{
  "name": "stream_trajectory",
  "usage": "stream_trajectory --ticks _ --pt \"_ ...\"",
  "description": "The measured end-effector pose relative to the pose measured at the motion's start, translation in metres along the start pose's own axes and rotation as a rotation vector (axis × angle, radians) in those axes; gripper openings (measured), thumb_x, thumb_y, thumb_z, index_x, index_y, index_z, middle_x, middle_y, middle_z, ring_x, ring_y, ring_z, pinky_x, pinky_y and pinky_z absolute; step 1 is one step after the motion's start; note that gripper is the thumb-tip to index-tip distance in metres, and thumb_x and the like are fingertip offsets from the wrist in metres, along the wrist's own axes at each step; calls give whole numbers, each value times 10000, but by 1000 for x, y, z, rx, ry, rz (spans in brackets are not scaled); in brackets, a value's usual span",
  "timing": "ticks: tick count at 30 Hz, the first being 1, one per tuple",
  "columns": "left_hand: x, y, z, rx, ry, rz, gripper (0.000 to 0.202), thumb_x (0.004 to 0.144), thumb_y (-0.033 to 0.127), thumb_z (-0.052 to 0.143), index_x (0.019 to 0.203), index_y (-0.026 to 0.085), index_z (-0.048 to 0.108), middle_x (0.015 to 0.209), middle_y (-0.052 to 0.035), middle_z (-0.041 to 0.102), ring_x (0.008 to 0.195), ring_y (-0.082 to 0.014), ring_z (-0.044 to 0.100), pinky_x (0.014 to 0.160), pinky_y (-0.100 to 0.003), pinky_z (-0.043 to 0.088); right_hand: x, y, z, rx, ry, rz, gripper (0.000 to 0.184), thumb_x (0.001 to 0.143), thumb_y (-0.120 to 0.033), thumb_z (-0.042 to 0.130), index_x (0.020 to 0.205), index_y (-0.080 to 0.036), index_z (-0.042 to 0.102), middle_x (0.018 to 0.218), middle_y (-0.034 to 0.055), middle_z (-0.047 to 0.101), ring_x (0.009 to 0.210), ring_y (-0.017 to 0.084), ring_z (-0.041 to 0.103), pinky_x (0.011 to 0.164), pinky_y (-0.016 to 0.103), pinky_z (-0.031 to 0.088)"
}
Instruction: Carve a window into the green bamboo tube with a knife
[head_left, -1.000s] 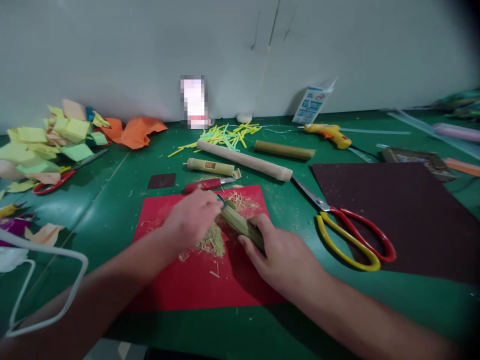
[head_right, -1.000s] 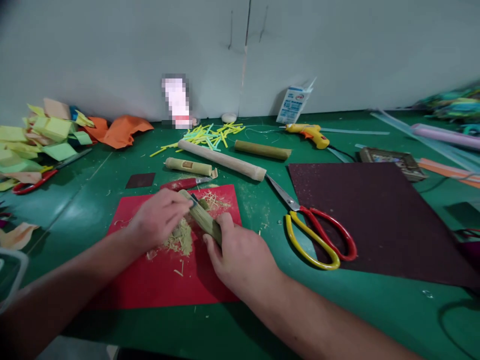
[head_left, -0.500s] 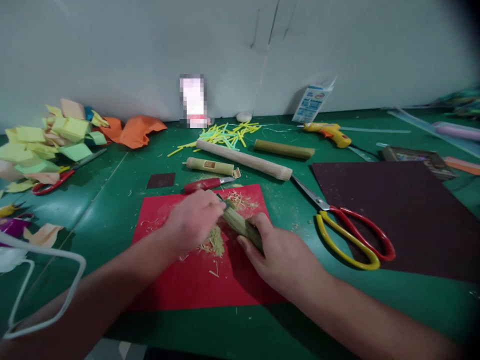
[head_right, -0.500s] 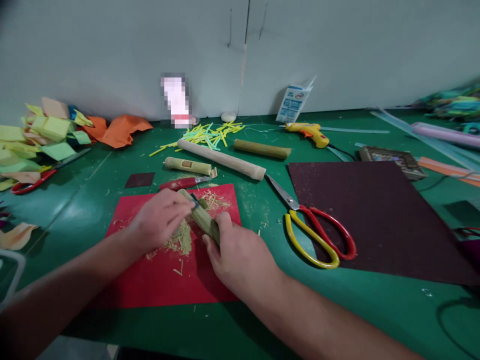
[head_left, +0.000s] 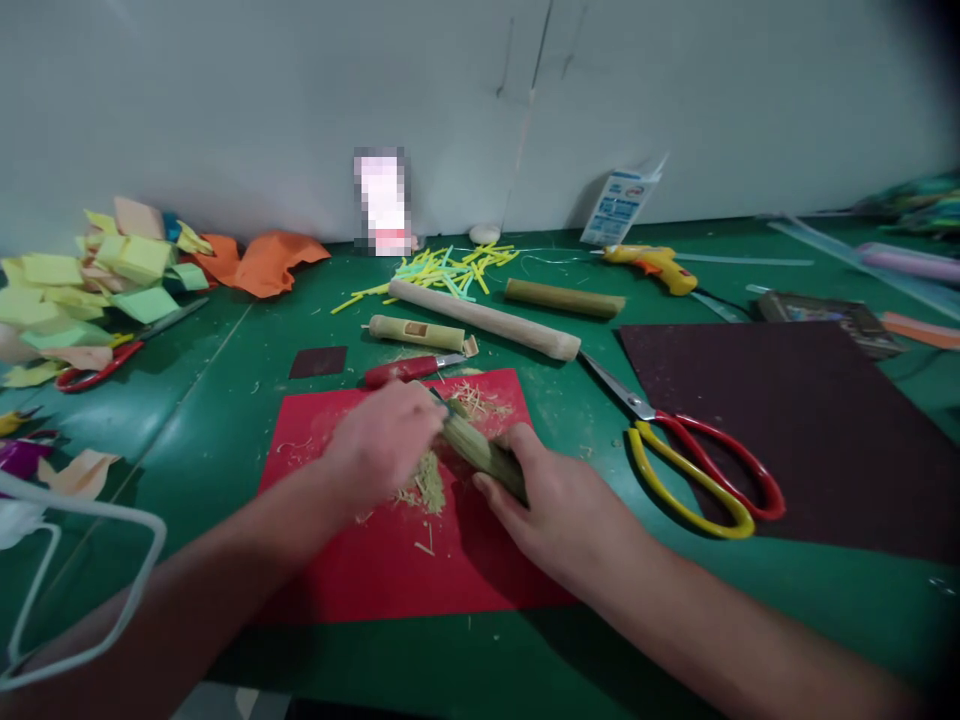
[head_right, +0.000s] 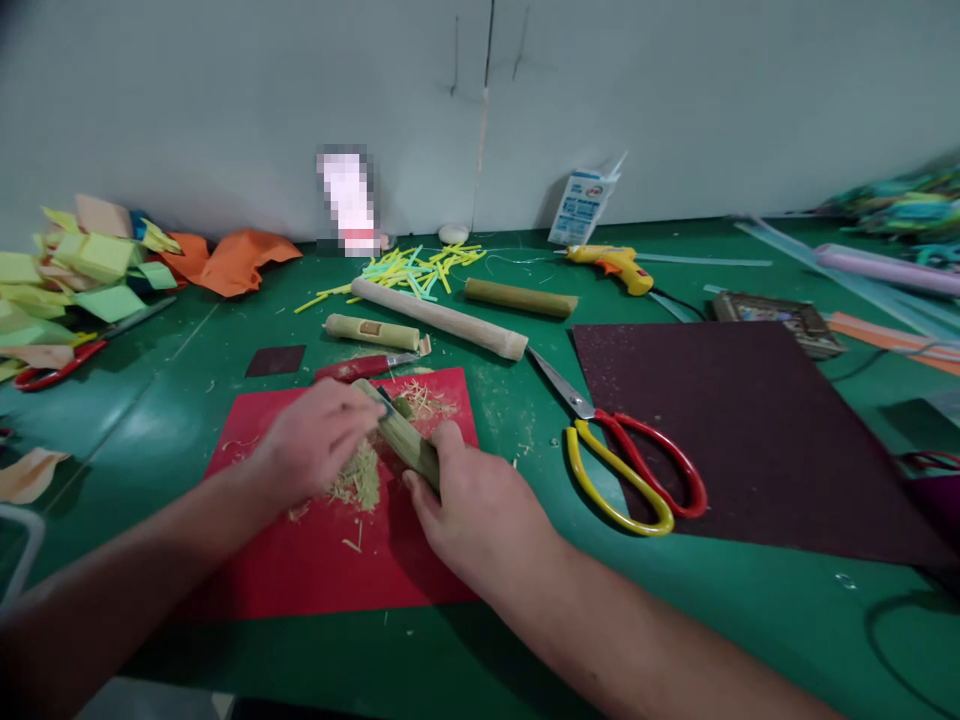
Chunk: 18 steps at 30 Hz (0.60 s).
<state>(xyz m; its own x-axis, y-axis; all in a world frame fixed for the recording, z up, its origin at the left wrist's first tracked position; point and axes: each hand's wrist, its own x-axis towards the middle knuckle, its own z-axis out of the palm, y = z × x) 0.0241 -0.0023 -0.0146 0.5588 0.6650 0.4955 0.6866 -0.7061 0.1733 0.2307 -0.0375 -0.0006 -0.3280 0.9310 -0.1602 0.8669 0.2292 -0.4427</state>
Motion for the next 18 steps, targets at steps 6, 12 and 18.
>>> stream_trajectory --ticks 6,12,18 --pt "0 -3 0 -18 -32 -14 204 894 190 432 854 142 626 861 -79 603 829 -180 540 741 -330 473 0 -1 -1 -2 -6 9 141 835 -313 450 921 -202 453 707 37 630 600 187 583 477 259 252" --pt "4 2 -1 17 -15 -6 233 901 208 415 836 147 630 840 -78 601 813 -183 541 733 -340 467 0 0 0 -30 3 17 143 823 -330 469 900 -212 445 679 22 619 552 174 561 456 258 230" --pt "2 1 1 21 21 -35 218 894 202 427 849 135 630 835 -88 600 812 -189 539 718 -342 470 0 -1 -1 -10 0 31 167 814 -338 482 926 -219 452 691 19 618 575 178 564 461 255 242"
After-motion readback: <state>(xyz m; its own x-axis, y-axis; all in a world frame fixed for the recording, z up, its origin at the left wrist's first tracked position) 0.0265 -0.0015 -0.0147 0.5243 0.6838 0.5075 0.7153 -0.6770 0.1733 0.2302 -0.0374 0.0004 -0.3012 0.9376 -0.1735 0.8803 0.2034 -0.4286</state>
